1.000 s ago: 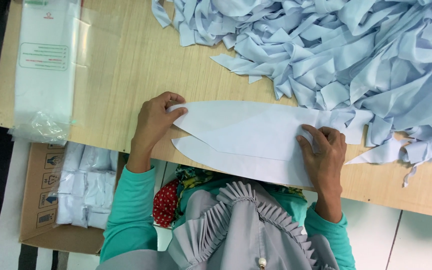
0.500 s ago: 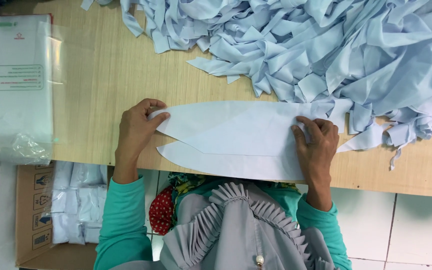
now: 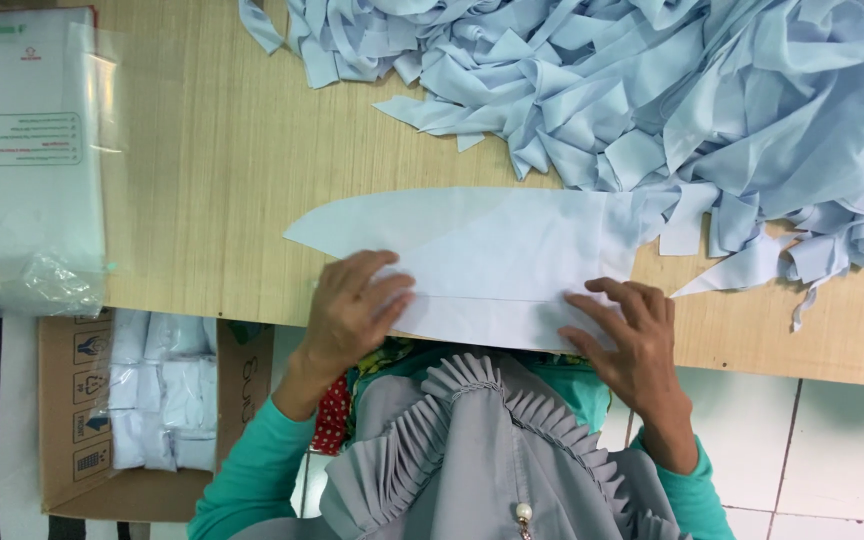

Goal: The person folds a strip of light blue fabric, rolls it into a cylinder, and places it into a clear plastic bag. They then seal the bag and place it into a cardboard box with other similar items before picking up another piece of fabric.

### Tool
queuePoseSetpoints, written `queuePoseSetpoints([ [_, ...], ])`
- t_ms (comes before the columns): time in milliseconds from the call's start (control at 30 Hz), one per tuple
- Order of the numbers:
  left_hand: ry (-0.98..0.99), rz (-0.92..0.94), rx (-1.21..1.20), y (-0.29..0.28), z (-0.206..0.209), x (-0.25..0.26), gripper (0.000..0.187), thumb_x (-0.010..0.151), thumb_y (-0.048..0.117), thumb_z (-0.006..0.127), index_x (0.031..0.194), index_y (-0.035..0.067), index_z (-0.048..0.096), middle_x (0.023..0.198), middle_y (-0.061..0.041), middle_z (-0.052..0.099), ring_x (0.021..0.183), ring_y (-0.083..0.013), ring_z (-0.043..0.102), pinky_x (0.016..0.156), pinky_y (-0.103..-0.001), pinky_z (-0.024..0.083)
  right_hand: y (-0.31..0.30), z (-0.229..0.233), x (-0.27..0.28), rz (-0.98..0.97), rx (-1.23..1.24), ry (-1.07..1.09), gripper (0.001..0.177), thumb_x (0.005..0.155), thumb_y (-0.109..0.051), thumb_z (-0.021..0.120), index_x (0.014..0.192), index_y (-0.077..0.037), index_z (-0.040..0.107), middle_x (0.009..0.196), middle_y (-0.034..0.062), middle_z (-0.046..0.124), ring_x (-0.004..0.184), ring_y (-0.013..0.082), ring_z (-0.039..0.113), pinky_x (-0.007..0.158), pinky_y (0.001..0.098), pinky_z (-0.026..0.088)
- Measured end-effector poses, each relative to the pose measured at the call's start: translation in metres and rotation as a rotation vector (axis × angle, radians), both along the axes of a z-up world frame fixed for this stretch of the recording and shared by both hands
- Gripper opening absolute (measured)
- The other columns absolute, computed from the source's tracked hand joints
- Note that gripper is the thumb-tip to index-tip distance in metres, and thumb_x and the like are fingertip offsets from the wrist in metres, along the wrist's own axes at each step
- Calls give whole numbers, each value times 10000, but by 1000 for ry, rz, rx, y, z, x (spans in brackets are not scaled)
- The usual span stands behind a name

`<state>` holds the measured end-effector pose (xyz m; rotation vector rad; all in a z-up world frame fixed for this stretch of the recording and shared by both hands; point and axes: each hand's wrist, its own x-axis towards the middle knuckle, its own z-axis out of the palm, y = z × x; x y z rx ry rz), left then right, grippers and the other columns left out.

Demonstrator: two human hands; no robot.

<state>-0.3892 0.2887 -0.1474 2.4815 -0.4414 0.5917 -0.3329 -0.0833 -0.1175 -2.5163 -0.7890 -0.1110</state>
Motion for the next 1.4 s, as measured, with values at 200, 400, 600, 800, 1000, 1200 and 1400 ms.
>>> queuePoseSetpoints([
  [200,-39,-118,25,-32,-6,-40,276,964,371,724,1182,201,723,1354,-56,678,1241,-254,639,989,-455,492,1,-11,-35,95,-120,-159,522,833,-356,786,1345,-337,685,1409,3,658,1335,242,539,1089,439,346],
  [400,-96,-96,0,-30,-10,-36,152,953,266,753,1087,195,758,1283,-29,730,1180,-216,685,950,-413,526,-7,-10,-27,109,-73,-138,352,866,-314,774,1216,-340,745,1346,-55,705,1306,199,590,1072,436,359],
  [600,-70,-109,-58,-28,-6,-32,125,949,268,748,1039,184,773,1244,-30,749,1153,-223,698,915,-406,531,-12,-11,-23,125,-26,-76,317,876,-315,758,1191,-342,761,1339,-43,712,1309,217,591,1054,470,375],
  [800,-56,-122,-65,-28,0,-28,129,963,302,736,982,185,786,1222,-29,759,1119,-213,712,888,-385,527,-18,-11,-19,101,153,6,201,889,-279,762,1087,-266,801,1295,10,740,1183,254,659,987,445,431],
  [1000,-28,-42,-96,-41,0,-20,97,951,279,747,947,189,783,981,18,779,971,-207,732,818,-364,527,-52,-9,11,-296,-45,-144,265,961,-43,726,1159,-208,788,1212,37,731,1106,219,627,893,366,446],
  [1200,-35,-145,-290,-94,11,15,65,900,224,796,933,168,801,906,18,782,895,-208,745,766,-349,548,-102,-32,35,-514,-251,-350,386,949,58,648,1226,-179,772,1399,120,589,1248,338,508,934,425,397],
  [1400,85,-329,-385,-137,24,41,71,930,188,758,985,152,787,913,19,775,905,-195,745,802,-345,545,-115,-28,40,-585,22,-159,175,1081,-141,651,1166,-192,795,1267,74,688,1165,242,600,949,377,416],
])
